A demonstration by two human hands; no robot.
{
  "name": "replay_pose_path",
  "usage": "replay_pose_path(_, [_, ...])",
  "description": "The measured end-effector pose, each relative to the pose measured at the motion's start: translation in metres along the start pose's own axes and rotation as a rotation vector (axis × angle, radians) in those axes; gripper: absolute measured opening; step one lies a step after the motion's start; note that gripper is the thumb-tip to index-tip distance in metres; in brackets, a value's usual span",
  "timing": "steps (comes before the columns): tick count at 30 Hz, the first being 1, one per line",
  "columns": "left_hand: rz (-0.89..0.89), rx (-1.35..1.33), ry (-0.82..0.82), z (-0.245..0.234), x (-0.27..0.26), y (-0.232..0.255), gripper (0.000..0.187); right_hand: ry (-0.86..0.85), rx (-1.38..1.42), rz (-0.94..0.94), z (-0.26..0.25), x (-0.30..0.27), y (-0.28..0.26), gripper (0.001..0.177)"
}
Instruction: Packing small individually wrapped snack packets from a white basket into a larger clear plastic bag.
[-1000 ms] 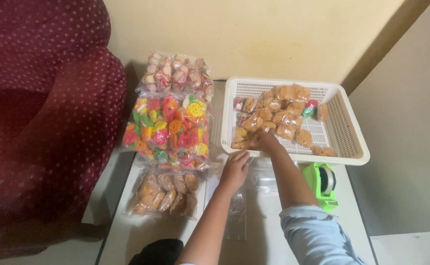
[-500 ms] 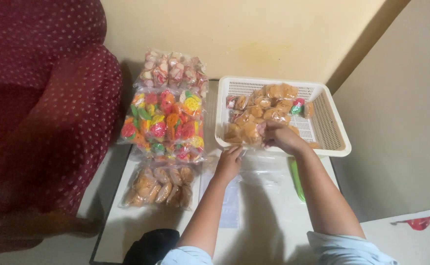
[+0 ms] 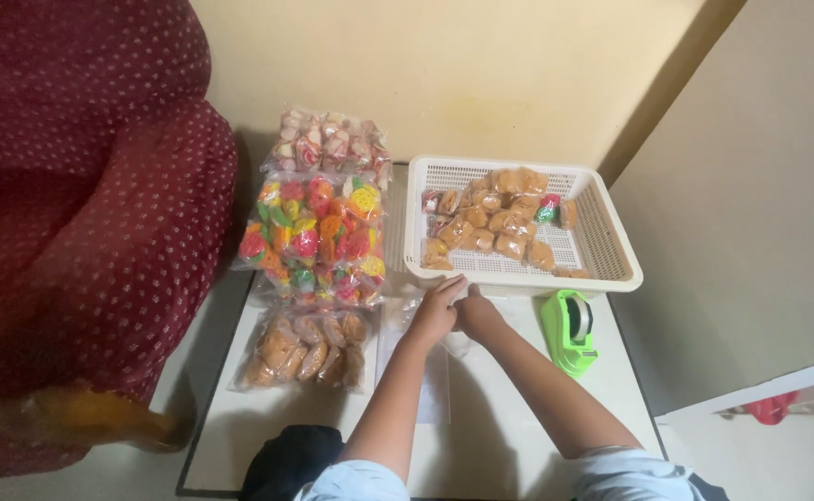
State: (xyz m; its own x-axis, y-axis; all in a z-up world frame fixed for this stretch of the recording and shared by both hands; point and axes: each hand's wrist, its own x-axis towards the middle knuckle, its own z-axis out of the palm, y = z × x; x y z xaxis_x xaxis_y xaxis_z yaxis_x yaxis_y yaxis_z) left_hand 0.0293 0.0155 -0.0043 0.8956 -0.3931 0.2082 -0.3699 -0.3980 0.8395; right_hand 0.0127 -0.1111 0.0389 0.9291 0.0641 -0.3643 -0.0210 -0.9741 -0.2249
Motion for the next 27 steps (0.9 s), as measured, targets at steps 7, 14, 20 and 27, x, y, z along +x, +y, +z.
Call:
replay_pose_path(7, [-0.127, 0.014, -0.049, -0.005, 0.003, -0.003, 0.068, 0.13, 0.163, -0.13, 0.046, 0.057, 0.037, 0.034])
replay_pose_path(14, [-0.143, 0.033, -0.004, -0.013, 0.006, 0.002, 0.069, 0.491, 0.526, -0.163, -0.011, 0.076, 0.065, 0.019])
replay_pose_path(20, [-0.141, 0.038, 0.027, -0.005, 0.02, -0.032, 0.068, 0.32, 0.595, -0.094, -0.006, 0.134, 0.08, 0.033])
replay_pose_path(27, [-0.156, 0.04, 0.034, -0.011, 0.023, -0.049, 0.068, 0.03, 0.561, -0.205, -0.057, 0.096, -0.017, 0.038])
